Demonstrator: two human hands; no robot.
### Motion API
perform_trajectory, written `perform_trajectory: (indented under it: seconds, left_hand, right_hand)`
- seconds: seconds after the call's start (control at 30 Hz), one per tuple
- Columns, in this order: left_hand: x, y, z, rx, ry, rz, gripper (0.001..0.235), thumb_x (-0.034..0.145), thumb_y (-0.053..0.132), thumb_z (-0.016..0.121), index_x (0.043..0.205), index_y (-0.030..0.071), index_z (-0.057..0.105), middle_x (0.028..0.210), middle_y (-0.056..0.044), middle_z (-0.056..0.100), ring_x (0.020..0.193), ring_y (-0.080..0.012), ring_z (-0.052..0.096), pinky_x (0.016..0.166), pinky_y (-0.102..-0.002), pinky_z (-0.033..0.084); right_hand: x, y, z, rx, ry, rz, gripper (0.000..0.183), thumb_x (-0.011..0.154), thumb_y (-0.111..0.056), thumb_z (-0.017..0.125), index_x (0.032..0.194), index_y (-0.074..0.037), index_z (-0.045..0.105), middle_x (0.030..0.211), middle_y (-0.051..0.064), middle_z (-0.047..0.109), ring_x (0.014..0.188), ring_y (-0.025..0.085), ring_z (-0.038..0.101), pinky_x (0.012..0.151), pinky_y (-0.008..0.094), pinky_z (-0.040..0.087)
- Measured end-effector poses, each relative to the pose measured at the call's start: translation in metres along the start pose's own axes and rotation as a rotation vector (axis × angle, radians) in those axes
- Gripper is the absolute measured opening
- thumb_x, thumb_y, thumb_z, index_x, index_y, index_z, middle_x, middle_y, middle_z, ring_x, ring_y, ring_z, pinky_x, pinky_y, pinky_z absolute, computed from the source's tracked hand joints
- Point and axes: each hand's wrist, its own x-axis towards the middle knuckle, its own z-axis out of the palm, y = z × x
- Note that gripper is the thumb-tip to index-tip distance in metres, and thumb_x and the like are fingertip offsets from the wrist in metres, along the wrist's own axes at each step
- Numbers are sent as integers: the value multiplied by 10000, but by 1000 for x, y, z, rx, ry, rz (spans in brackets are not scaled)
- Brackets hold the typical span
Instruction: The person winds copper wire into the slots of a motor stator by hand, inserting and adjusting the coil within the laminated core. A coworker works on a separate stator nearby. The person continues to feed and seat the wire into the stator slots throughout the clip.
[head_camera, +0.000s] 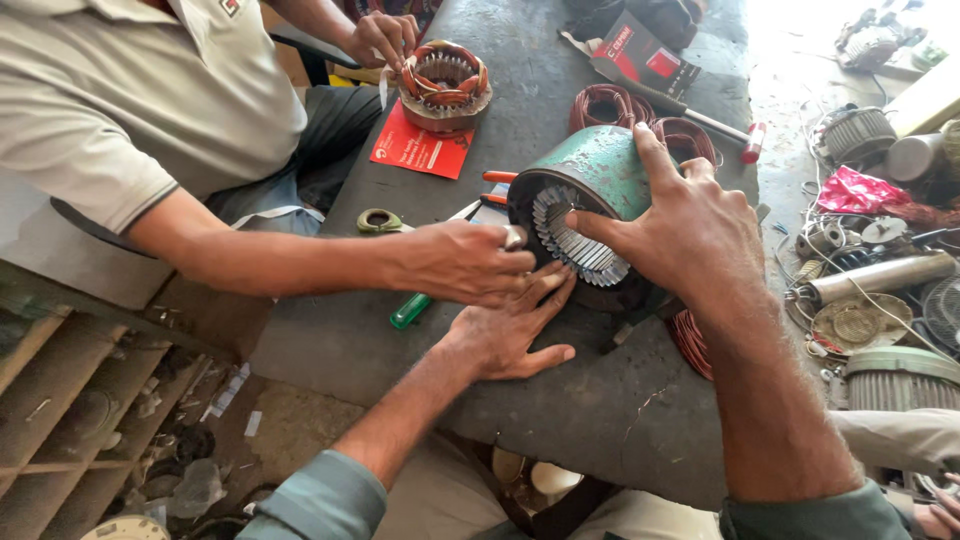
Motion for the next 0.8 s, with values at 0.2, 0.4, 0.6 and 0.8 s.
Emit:
perform_trajectory:
  seconds: [0.2, 0.4, 0.6, 0.8]
  left_hand:
    - [0, 0, 1, 44, -19, 28, 899, 978, 603, 501, 1566, -47, 298, 1611, -189, 348, 1525, -300, 286, 1224, -448, 251]
    - [2, 3, -1, 64, -11, 36, 898, 985, 604, 494, 1564, -57, 311, 1597, -186, 363, 1521, -297, 298, 1228, -444, 258]
    - [3, 5, -4, 56, -3, 18, 883, 979, 605, 496, 1553, -49, 344, 1584, -187, 388, 1520, -289, 309, 1230, -437, 260]
    - [5, -2, -3, -17, 19, 40, 938, 946, 619, 550, 1556, -63, 341, 1605, -202, 366, 1535, -299, 296, 1241, -435, 267]
  right_hand:
    - [0, 6, 4, 38, -2, 9, 1172, 658, -823, 732, 1605, -238, 366, 1269, 347, 603, 1057, 534, 669, 847, 583, 556]
    - [-1, 8, 3, 27, 41, -12, 1167, 650, -801, 768, 1597, -244, 375, 1277, 339, 601, 1044, 535, 664, 837, 583, 549]
    - [-1, 8, 1, 39, 25, 9, 1153, 650, -773, 778, 1598, -255, 374, 1304, 323, 593, 1045, 539, 663, 849, 579, 549]
    - [4, 4, 4, 81, 12, 84, 1146, 660, -775, 779, 1594, -252, 371, 1350, 337, 546, 1119, 553, 621, 921, 598, 509]
